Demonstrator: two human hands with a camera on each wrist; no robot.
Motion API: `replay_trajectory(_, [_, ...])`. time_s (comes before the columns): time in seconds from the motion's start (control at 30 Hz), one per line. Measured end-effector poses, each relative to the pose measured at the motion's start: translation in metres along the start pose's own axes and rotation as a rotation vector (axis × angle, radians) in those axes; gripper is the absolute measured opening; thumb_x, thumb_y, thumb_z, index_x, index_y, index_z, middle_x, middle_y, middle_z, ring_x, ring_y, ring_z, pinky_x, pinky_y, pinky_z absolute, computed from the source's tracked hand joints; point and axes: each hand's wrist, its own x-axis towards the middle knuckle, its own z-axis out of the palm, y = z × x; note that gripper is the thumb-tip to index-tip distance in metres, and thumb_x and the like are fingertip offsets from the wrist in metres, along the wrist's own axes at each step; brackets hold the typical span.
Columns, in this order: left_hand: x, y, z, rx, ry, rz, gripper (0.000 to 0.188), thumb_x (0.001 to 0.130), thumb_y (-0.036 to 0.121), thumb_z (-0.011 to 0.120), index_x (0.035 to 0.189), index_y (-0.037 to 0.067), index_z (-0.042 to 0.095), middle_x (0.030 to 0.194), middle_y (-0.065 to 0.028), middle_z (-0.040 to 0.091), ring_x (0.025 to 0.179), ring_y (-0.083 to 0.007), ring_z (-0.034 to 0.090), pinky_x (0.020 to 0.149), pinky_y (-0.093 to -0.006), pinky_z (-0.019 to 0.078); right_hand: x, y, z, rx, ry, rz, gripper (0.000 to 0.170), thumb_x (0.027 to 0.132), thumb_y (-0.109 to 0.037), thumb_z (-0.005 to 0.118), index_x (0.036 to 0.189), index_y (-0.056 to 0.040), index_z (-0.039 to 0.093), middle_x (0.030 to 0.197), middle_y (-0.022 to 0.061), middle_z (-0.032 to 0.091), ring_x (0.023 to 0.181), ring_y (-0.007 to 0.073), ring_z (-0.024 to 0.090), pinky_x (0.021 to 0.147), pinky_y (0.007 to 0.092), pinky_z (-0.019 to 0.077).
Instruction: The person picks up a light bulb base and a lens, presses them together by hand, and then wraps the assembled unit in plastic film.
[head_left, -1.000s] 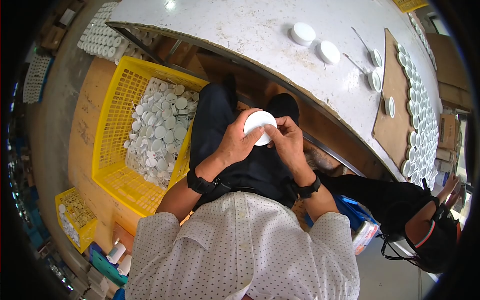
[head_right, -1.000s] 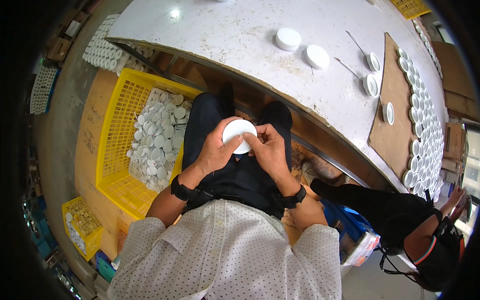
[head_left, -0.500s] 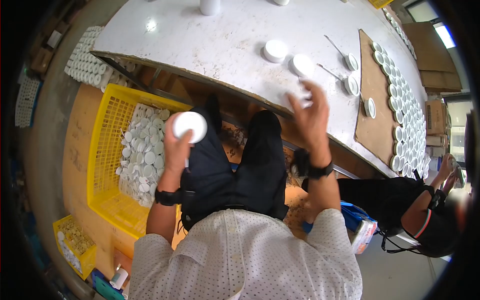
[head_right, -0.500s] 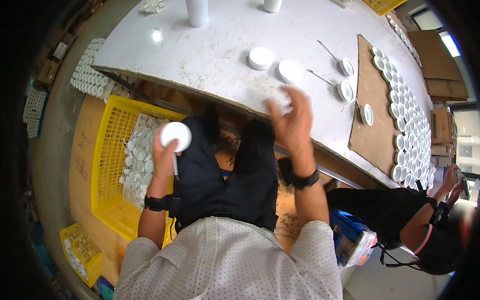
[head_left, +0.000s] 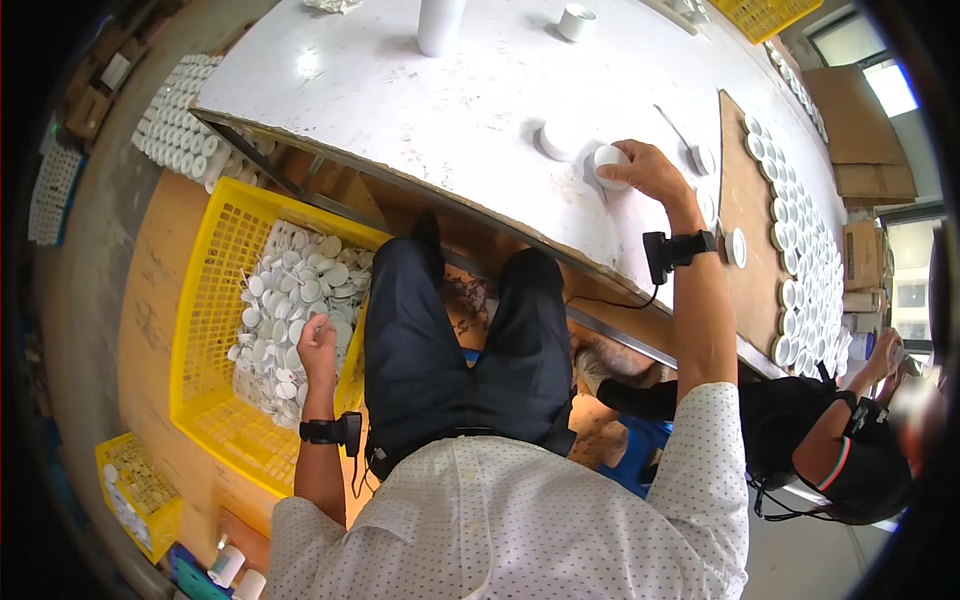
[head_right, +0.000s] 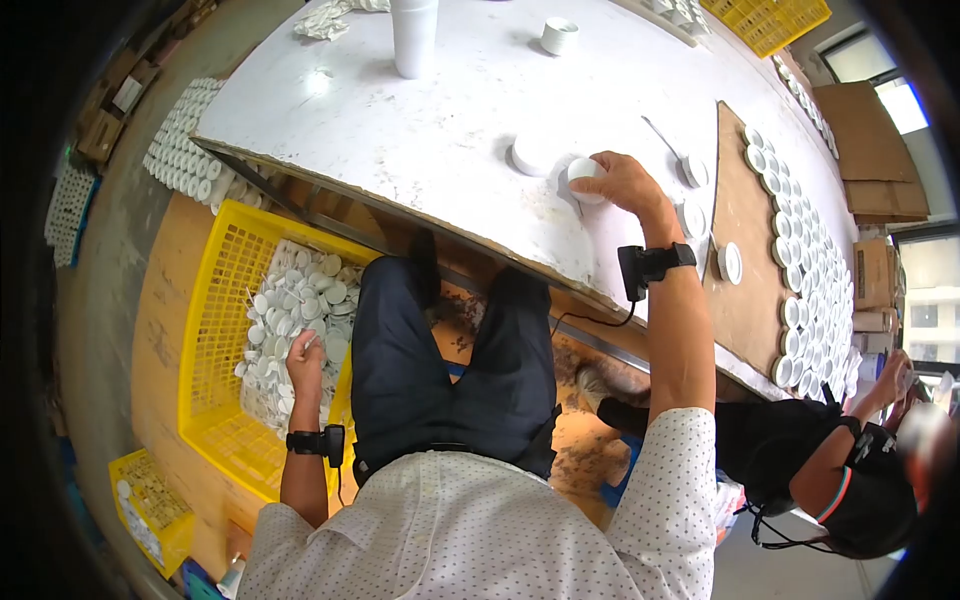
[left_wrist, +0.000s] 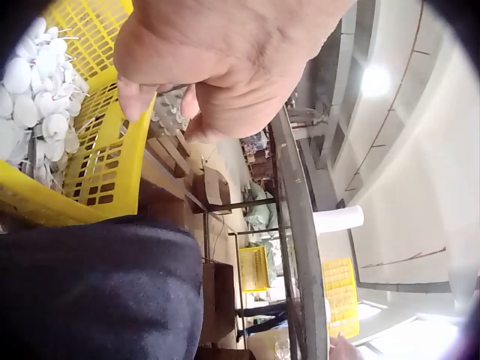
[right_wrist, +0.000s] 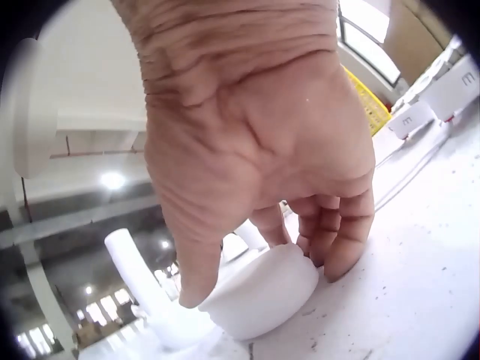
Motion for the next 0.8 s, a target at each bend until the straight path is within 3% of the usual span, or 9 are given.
replay_trajectory(0.17, [-0.011, 0.009, 0.03, -0.016, 0.011, 0.119, 0.024, 0.077, -0.004, 0.051, 0.101, -0.003, 0.058, 0.129, -0.0184, 0.045, 0.108, -0.0212, 0.053, 0.091, -0.026, 0.0394, 0.0, -0.014, -0.001, -0.131, -0.057, 0.107, 0.067, 0.058, -0.032, 0.081, 0.108, 0.0049, 0.056, 0.095, 0.018, 0.063, 0.087, 0.0273, 0.06, 0.08, 0.0321, 0.0464])
replay_trajectory(0.3, [-0.015, 0.02, 0.036, 0.058, -0.026, 0.124, 0.026, 0.079, -0.004, 0.048, 0.103, -0.005, 0.056, 0.133, -0.0174, 0.042, 0.106, -0.0207, 0.053, 0.09, -0.0251, 0.0397, -0.009, -0.016, 0.004, -0.195, -0.001, 0.058, 0.069, 0.057, -0.033, 0.081, 0.109, 0.0047, 0.055, 0.095, 0.0187, 0.062, 0.087, 0.0281, 0.061, 0.079, 0.0326, 0.0467])
replay_trajectory(0.43, [-0.016, 0.019, 0.032, 0.049, -0.037, 0.16, 0.023, 0.079, -0.004, 0.049, 0.101, -0.004, 0.057, 0.129, -0.018, 0.046, 0.109, -0.0207, 0.052, 0.091, -0.0265, 0.0397, -0.018, -0.018, 0.008, -0.034, 0.058, 0.045, 0.07, 0.064, -0.03, 0.08, 0.112, 0.0077, 0.047, 0.085, 0.02, 0.06, 0.073, 0.0232, 0.061, 0.055, 0.0288, 0.0492])
replay_trajectory(0.47, [-0.017, 0.019, 0.032, 0.081, -0.046, 0.18, 0.023, 0.08, -0.005, 0.048, 0.101, -0.004, 0.057, 0.128, -0.0176, 0.047, 0.109, -0.0203, 0.052, 0.091, -0.0265, 0.0397, -0.015, -0.015, 0.011, -0.039, 0.058, 0.042, 0.07, 0.064, -0.03, 0.08, 0.112, 0.0077, 0.047, 0.085, 0.02, 0.06, 0.073, 0.0232, 0.061, 0.055, 0.0288, 0.0492])
replay_trajectory(0.53, [-0.018, 0.015, 0.031, 0.053, -0.049, 0.143, 0.022, 0.081, -0.005, 0.048, 0.101, -0.003, 0.057, 0.127, -0.017, 0.048, 0.107, -0.0198, 0.053, 0.091, -0.0263, 0.0399, -0.013, -0.016, 0.014, 0.342, 0.181, 0.022, 0.07, 0.067, -0.033, 0.078, 0.111, 0.0103, 0.045, 0.086, 0.0191, 0.06, 0.073, 0.0213, 0.06, 0.055, 0.0285, 0.0493])
replay_trajectory(0.63, [-0.016, 0.008, 0.031, 0.009, -0.074, 0.104, 0.021, 0.082, -0.004, 0.048, 0.101, -0.002, 0.058, 0.123, -0.0152, 0.051, 0.104, -0.0185, 0.055, 0.087, -0.0254, 0.0422, -0.003, -0.032, 0.017, 0.558, 0.29, -0.004, 0.069, 0.07, -0.036, 0.075, 0.11, 0.0127, 0.046, 0.087, 0.0183, 0.06, 0.074, 0.0204, 0.06, 0.056, 0.0289, 0.0499])
replay_trajectory(0.73, [-0.017, 0.013, 0.037, -0.016, -0.121, 0.072, 0.019, 0.084, -0.003, 0.049, 0.1, -0.001, 0.058, 0.121, -0.0136, 0.054, 0.099, -0.0167, 0.057, 0.079, -0.024, 0.046, 0.013, -0.043, 0.022, 0.533, 0.151, -0.102, 0.071, 0.071, -0.038, 0.074, 0.11, 0.0139, 0.047, 0.087, 0.0179, 0.06, 0.075, 0.02, 0.059, 0.056, 0.028, 0.0497])
replay_trajectory(0.8, [-0.02, 0.022, 0.044, -0.021, -0.139, 0.045, 0.018, 0.084, -0.002, 0.049, 0.1, -0.001, 0.058, 0.119, -0.013, 0.055, 0.097, -0.0157, 0.058, 0.074, -0.0234, 0.0476, 0.023, -0.043, 0.028, 0.486, 0.167, -0.077, 0.064, 0.07, -0.039, 0.075, 0.103, 0.0118, 0.054, 0.081, 0.0162, 0.061, 0.068, 0.0181, 0.058, 0.053, 0.0267, 0.0475])
